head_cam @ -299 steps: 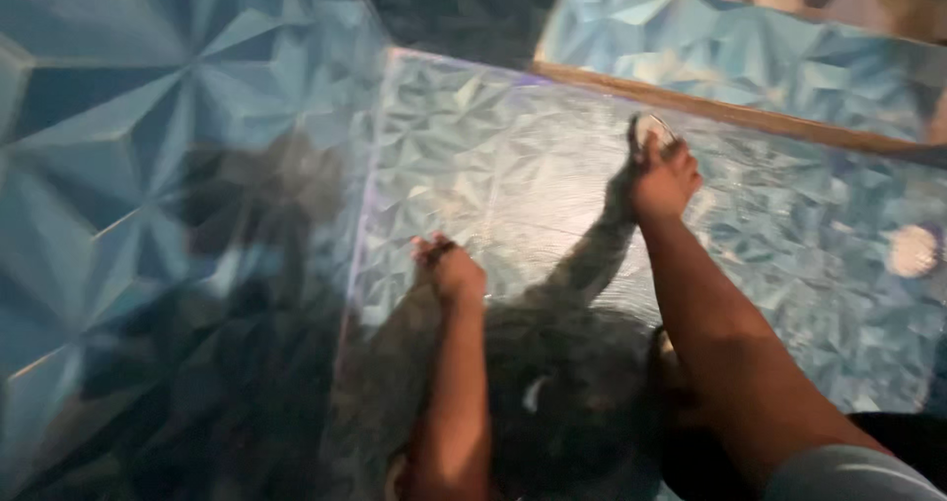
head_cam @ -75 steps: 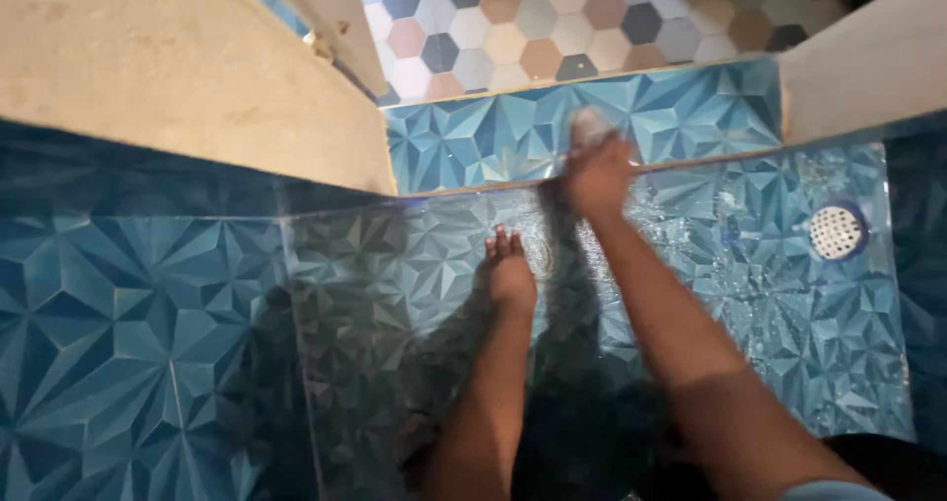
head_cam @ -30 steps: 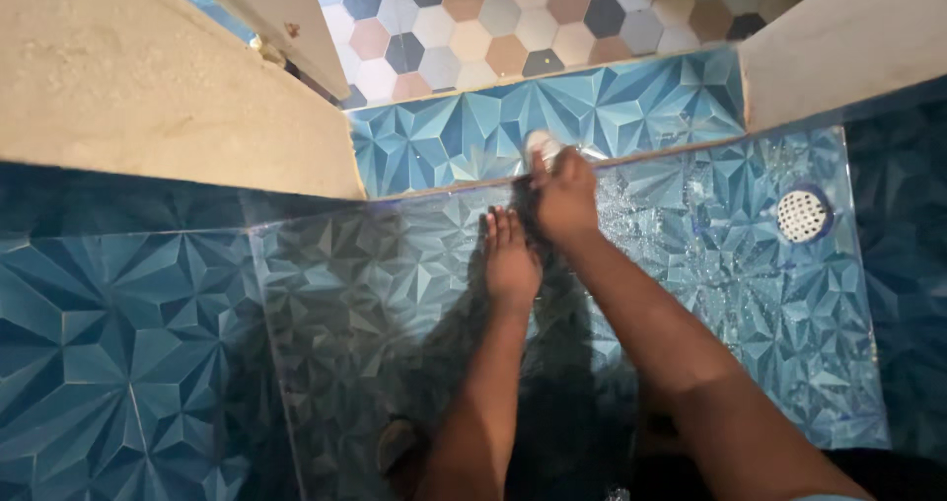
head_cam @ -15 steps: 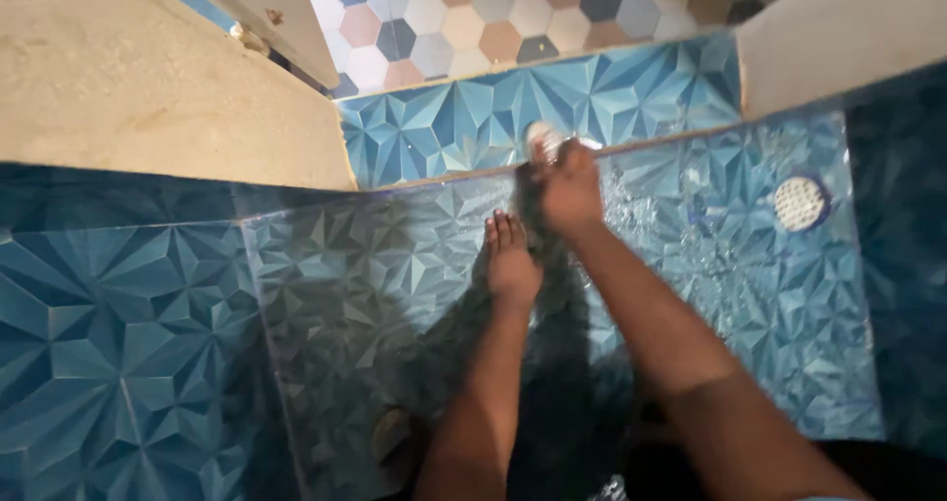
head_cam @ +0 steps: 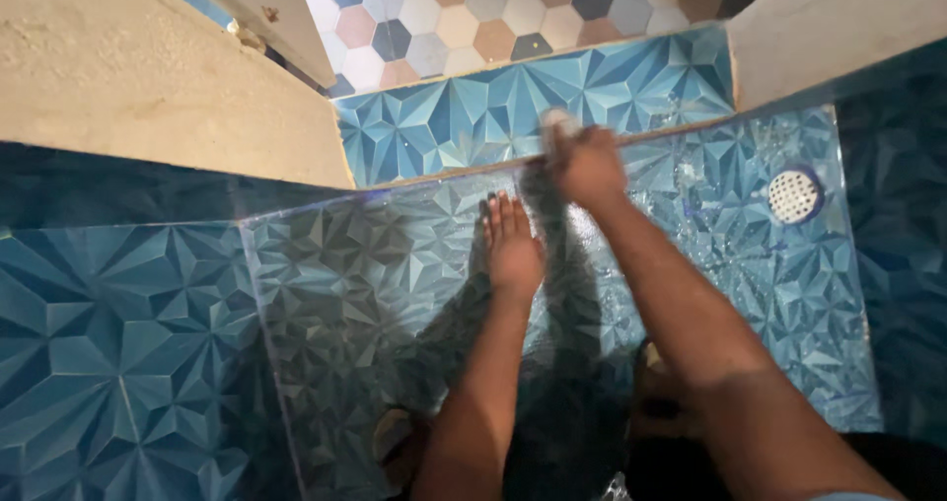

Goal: The person wipes the blue and white wall and floor tiles by hand using a white cloth, then turns on a faucet to fill a white cup with water and pours it over the tiles.

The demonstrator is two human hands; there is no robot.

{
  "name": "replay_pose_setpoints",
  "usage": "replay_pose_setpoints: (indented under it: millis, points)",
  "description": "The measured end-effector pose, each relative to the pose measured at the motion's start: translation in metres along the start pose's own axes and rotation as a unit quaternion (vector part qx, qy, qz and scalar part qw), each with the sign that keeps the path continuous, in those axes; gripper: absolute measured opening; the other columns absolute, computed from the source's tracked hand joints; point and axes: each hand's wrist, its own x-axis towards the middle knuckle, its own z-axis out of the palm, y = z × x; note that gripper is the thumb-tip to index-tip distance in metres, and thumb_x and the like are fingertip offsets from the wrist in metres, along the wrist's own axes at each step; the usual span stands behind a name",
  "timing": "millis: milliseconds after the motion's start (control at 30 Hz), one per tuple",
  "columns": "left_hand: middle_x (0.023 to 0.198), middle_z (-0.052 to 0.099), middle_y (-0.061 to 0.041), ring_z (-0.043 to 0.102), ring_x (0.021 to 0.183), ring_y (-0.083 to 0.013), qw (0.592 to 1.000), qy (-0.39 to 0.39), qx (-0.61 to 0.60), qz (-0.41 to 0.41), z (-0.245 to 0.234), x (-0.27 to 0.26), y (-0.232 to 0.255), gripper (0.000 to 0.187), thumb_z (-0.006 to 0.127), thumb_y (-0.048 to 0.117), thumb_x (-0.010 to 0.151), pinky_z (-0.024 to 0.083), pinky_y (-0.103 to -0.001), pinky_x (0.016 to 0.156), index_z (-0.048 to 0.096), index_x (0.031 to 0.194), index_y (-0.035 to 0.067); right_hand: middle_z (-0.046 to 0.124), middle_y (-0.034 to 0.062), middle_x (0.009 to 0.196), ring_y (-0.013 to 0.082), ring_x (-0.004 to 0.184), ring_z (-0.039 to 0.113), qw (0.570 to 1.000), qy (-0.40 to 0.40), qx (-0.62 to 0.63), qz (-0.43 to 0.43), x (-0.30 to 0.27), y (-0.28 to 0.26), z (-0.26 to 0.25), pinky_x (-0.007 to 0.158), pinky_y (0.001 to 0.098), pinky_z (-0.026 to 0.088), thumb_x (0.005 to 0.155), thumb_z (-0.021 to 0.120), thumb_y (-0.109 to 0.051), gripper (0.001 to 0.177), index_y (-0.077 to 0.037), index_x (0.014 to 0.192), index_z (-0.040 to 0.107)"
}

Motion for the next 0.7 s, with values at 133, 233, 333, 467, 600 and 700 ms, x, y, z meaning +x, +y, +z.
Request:
replay_pose_setpoints:
  millis: [133, 233, 333, 467, 600, 700]
  points:
    - [0.17, 0.013, -0.016, 0.008, 0.158, -0.0321, 0.99, -0.068, 0.112, 0.052, -0.024, 0.052, 0.031, 0.081, 0.057, 0.04, 0.095, 0.007, -0.051, 0.126, 0.027, 0.159, 0.001, 0.066, 0.0311, 0.113, 0.0442, 0.103, 0.068, 0.966, 0.097, 0.181, 0.156, 0.006, 0.096, -0.049, 0.089, 0.0493, 0.056, 0.074, 0.08, -0.039, 0.087, -0.007, 0.149, 0.051]
    - [0.17, 0.01, -0.013, 0.005, 0.157, -0.0304, 0.983, -0.111, 0.132, 0.067, -0.022, 0.092, 0.062, 0.083, 0.054, 0.046, 0.096, 0.004, -0.051, 0.126, 0.022, 0.16, 0.004, 0.07, 0.0287, 0.12, 0.0397, 0.111, 0.072, 0.937, 0.147, 0.277, 0.157, 0.0, 0.119, -0.037, 0.096, 0.0458, 0.057, 0.077, 0.079, -0.044, 0.081, -0.004, 0.145, 0.057]
    - [0.171, 0.011, -0.012, 0.007, 0.158, -0.0289, 0.982, -0.116, 0.128, 0.077, -0.007, 0.121, 0.084, 0.082, 0.051, 0.048, 0.1, 0.004, -0.048, 0.128, 0.022, 0.161, 0.002, 0.065, 0.0327, 0.122, 0.0464, 0.115, 0.064, 0.943, 0.155, 0.226, 0.189, -0.002, 0.121, -0.025, 0.099, 0.0493, 0.051, 0.075, 0.082, -0.045, 0.082, -0.006, 0.144, 0.06]
    - [0.173, 0.015, -0.01, 0.013, 0.16, -0.0276, 0.98, -0.073, 0.141, 0.12, 0.006, 0.123, 0.069, 0.071, 0.047, 0.041, 0.106, 0.008, -0.047, 0.131, 0.024, 0.162, 0.003, 0.059, 0.0336, 0.127, 0.05, 0.121, 0.055, 0.938, 0.152, 0.211, 0.23, -0.007, 0.116, -0.015, 0.103, 0.0516, 0.046, 0.077, 0.081, -0.046, 0.078, -0.01, 0.145, 0.063]
    - [0.171, 0.016, -0.012, 0.014, 0.157, -0.0269, 0.969, -0.088, 0.205, 0.105, -0.011, 0.106, 0.031, 0.071, 0.046, 0.029, 0.099, 0.01, -0.046, 0.126, 0.024, 0.161, 0.003, 0.058, 0.0274, 0.123, 0.0459, 0.118, 0.051, 0.936, 0.176, 0.199, 0.23, -0.008, 0.118, -0.005, 0.103, 0.0504, 0.044, 0.079, 0.081, -0.048, 0.078, -0.011, 0.145, 0.062]
    - [0.17, 0.016, -0.014, 0.014, 0.157, -0.0292, 0.976, -0.109, 0.153, 0.114, -0.015, 0.113, 0.042, 0.071, 0.047, 0.031, 0.099, 0.011, -0.046, 0.128, 0.024, 0.159, 0.001, 0.057, 0.0253, 0.123, 0.0449, 0.116, 0.048, 0.937, 0.205, 0.184, 0.215, -0.005, 0.119, 0.0, 0.103, 0.0508, 0.044, 0.078, 0.082, -0.046, 0.077, -0.012, 0.144, 0.064]
